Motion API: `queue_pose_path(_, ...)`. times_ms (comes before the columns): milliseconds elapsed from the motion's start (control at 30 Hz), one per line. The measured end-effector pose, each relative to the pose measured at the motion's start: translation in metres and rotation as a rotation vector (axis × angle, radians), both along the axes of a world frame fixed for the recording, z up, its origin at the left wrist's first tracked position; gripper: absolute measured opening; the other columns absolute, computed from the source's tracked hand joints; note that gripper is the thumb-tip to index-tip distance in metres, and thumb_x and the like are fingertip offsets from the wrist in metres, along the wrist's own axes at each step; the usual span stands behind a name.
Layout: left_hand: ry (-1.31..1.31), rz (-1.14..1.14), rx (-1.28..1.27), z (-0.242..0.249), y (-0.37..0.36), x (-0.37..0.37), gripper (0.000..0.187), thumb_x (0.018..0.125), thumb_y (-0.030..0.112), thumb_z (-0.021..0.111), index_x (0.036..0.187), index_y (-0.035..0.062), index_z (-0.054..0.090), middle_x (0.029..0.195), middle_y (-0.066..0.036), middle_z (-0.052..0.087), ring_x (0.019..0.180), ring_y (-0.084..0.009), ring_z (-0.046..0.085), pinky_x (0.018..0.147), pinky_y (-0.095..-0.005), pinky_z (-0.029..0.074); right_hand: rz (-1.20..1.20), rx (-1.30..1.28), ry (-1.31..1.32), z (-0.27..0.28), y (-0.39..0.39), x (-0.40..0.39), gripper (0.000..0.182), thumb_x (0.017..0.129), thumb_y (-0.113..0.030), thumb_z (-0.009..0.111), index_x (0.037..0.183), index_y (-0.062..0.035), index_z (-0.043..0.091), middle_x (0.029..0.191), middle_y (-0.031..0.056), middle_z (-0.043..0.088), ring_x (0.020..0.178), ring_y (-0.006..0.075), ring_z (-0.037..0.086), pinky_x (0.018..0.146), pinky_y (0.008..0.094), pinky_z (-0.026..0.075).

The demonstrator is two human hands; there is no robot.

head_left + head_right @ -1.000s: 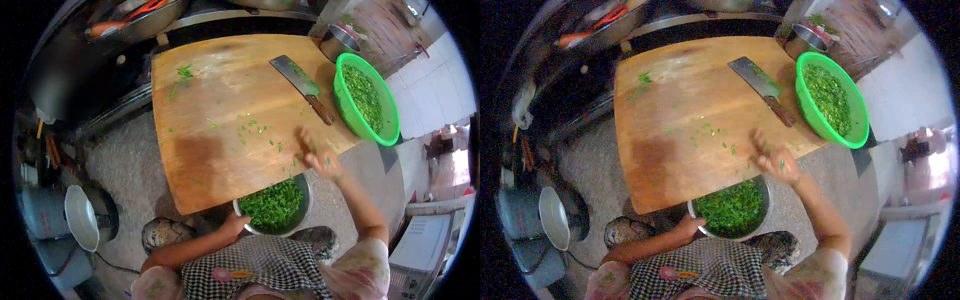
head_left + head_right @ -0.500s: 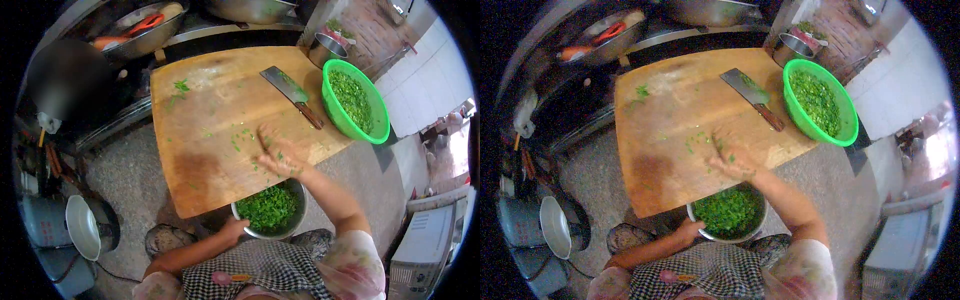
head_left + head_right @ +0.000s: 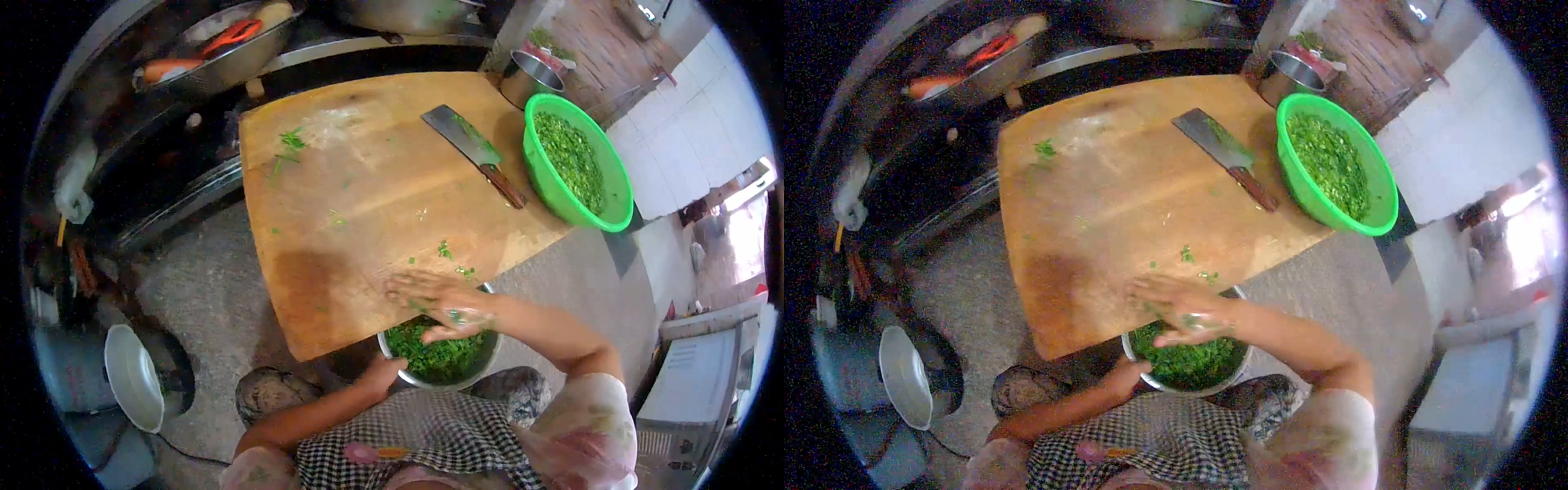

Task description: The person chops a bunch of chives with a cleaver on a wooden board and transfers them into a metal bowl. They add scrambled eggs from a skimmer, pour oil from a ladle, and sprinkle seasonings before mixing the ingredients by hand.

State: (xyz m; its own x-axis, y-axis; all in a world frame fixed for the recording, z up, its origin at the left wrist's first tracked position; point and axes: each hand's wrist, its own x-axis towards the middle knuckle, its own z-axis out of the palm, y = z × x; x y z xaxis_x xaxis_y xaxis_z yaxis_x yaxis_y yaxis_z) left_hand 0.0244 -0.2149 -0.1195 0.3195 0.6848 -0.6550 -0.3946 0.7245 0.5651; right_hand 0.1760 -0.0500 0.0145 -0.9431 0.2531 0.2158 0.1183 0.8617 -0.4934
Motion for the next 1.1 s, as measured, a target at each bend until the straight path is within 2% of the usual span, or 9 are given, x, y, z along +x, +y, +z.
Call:
queue_pose_path(133,0.067,-0.124,-0.067,-0.006,0.003,-0.005,0.039,0.075,-0.001,0.049,0.114,-0.0012,0.050,0.102,-0.011,0.059,0.091,-0.0232,0.059,0.079,-0.0355,0.049,-0.742,-0.307,0.051,-0.004,0.023,0.103,0.075,0.080,-0.044,0.056,0.129,0.0077,0.033,0.132,0.0265,0.037,0.125,0.0401,0.032,0.105,0.0414,0.025)
queue_pose_path(233,0.108,-0.131,-0.058,0.003,0.004,-0.004,0.040,0.075,-0.001,0.047,0.115,0.0000,0.049,0.105,-0.012,0.058,0.093,-0.0243,0.059,0.078,-0.0363,0.050,-0.957,0.065,-0.097,-0.034,0.039,0.120,0.074,0.080,-0.043,0.055,0.128,0.0086,0.034,0.132,0.0277,0.037,0.125,0.0414,0.032,0.106,0.0419,0.024)
queue_pose_path(367,0.022,0.014,-0.091,-0.002,-0.002,0.005,0.041,0.076,-0.001,0.049,0.116,0.0018,0.048,0.106,-0.010,0.057,0.093,-0.0231,0.059,0.076,-0.0364,0.051,-0.757,0.172,-0.323,-0.011,0.005,0.041,0.082,0.078,-0.048,0.056,0.134,0.0038,0.026,0.137,0.0273,0.028,0.128,0.0406,0.026,0.106,0.0450,0.023)
queue_pose_path(433,0.007,0.029,-0.122,0.010,0.004,0.007,0.041,0.076,-0.002,0.050,0.117,0.0022,0.047,0.107,-0.010,0.056,0.092,-0.0232,0.059,0.075,-0.0371,0.051,-0.491,0.100,-0.319,-0.016,-0.024,0.027,0.096,0.081,-0.068,0.031,0.137,0.0063,0.011,0.140,0.0286,0.019,0.131,0.0405,0.021,0.107,0.0458,0.018)
queue_pose_path(533,-0.061,0.092,-0.130,0.029,0.010,0.010,0.042,0.076,-0.001,0.051,0.117,0.0029,0.047,0.107,-0.009,0.056,0.091,-0.0224,0.059,0.073,-0.0358,0.052,-0.156,-0.125,-0.039,-0.021,-0.043,0.028,0.088,0.080,-0.062,0.044,0.138,-0.0013,0.021,0.143,0.0248,0.016,0.131,0.0422,0.019,0.106,0.0477,0.020)
queue_pose_path(667,0.083,0.000,-0.109,0.019,-0.001,0.012,0.043,0.077,0.000,0.048,0.120,0.0046,0.047,0.112,-0.010,0.056,0.097,-0.0240,0.058,0.077,-0.0373,0.052,-0.424,-0.118,-0.086,-0.012,0.030,0.017,0.089,0.083,-0.064,0.034,0.140,0.0009,0.012,0.143,0.0249,0.017,0.134,0.0344,0.018,0.108,0.0434,0.019)
queue_pose_path(800,0.117,-0.013,-0.051,0.015,-0.005,0.014,0.041,0.078,0.002,0.050,0.119,0.0028,0.047,0.110,-0.011,0.057,0.094,-0.0223,0.059,0.075,-0.0344,0.051,-0.016,0.254,-0.209,-0.027,-0.004,-0.011,0.081,0.085,-0.058,0.040,0.137,0.0021,0.024,0.140,0.0230,0.025,0.130,0.0349,0.027,0.107,0.0465,0.020)
queue_pose_path(967,0.013,0.008,-0.061,0.034,0.001,0.017,0.044,0.075,-0.001,0.048,0.119,-0.0017,0.046,0.108,-0.012,0.058,0.094,-0.0247,0.060,0.079,-0.0360,0.051,-0.026,-0.143,-0.081,-0.022,-0.071,0.058,0.067,0.081,-0.050,0.052,0.121,0.0033,0.045,0.132,0.0213,0.039,0.123,0.0358,0.038,0.104,0.0467,0.028)
queue_pose_path(1100,0.131,-0.122,-0.046,0.034,-0.002,0.025,0.036,0.074,0.001,0.051,0.109,-0.0060,0.053,0.096,-0.013,0.061,0.084,-0.0222,0.061,0.070,-0.0354,0.050,-0.493,0.010,0.006,0.000,-0.051,0.109,0.046,0.081,-0.029,0.058,0.116,-0.0012,0.050,0.123,0.0199,0.048,0.116,0.0367,0.044,0.097,0.0446,0.037)
